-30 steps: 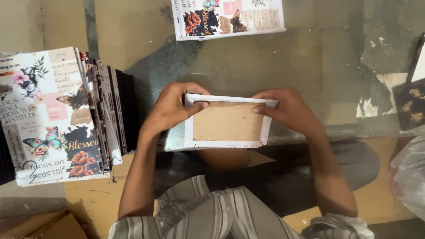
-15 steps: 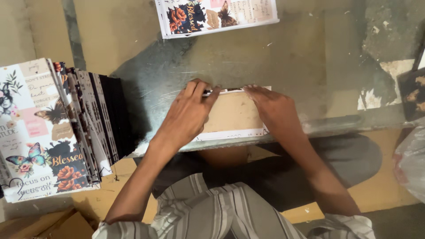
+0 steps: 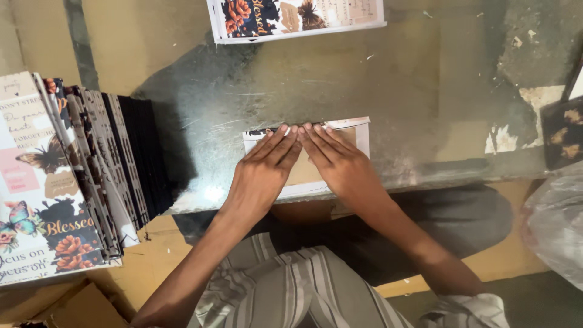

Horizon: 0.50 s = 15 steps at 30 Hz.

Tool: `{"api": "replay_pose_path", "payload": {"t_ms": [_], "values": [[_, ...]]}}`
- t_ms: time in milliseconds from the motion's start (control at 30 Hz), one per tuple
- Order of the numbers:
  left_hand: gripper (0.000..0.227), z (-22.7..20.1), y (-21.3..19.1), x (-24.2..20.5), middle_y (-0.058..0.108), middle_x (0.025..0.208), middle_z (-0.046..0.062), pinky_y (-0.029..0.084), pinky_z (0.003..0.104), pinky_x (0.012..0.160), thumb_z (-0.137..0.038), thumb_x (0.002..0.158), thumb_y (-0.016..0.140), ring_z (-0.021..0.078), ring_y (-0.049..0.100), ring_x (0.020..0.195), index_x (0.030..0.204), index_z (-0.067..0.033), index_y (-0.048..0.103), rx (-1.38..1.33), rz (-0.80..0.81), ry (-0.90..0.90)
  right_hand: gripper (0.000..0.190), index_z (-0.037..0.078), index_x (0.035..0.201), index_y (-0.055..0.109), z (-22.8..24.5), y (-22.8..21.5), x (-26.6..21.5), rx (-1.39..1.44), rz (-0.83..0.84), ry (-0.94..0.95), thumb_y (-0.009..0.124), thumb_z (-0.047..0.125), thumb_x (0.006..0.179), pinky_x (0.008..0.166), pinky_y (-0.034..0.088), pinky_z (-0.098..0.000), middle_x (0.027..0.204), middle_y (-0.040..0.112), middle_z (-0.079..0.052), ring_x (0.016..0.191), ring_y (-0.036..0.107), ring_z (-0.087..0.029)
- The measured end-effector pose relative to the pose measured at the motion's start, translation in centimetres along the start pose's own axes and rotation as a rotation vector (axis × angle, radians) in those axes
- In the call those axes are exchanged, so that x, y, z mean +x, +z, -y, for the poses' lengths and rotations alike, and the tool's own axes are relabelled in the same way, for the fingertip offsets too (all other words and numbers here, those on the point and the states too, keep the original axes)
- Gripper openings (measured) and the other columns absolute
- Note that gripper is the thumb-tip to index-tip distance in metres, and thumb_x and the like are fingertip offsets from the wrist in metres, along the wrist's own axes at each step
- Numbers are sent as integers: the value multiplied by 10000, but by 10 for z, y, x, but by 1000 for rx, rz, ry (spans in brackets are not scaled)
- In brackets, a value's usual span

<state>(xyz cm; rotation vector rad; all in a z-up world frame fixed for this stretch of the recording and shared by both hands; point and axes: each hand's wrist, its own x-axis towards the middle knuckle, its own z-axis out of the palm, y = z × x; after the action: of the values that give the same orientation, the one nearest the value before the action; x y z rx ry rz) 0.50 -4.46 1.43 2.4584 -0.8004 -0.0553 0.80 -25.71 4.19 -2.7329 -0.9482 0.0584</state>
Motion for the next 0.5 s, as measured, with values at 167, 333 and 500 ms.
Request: {"api": "replay_pose_path", "payload": {"t_ms": [167,333,500], "values": [[431,-3,-2,-2,666,1382,141,454,404,1136,-21,847,596,279,589,1346,1268,-14,686,-44,-68,-29,399,19,1394,606,7,1,-8,144,6,131,607,126,1009,1159,468,-383,1389,638,-120,1318,614,-264],[436,1,1,-2,686,1333,129,493,394,1087,-13,840,611,266,632,1281,1265,-21,709,-37,-78,-45,614,32,1487,498,8,2,-7,-264,69,67,618,343,971,1231,296,-490,1547,524,-111,1414,534,-263],[412,-5,-6,-4,708,1313,116,516,387,1060,-15,864,629,244,662,1229,1266,-50,713,-61,-117,-124,872,-11,1569,406,-1,-10,-31,-268,78,294,530,614,974,1263,187,-512,1598,462,-162,1461,451,-281]]}}
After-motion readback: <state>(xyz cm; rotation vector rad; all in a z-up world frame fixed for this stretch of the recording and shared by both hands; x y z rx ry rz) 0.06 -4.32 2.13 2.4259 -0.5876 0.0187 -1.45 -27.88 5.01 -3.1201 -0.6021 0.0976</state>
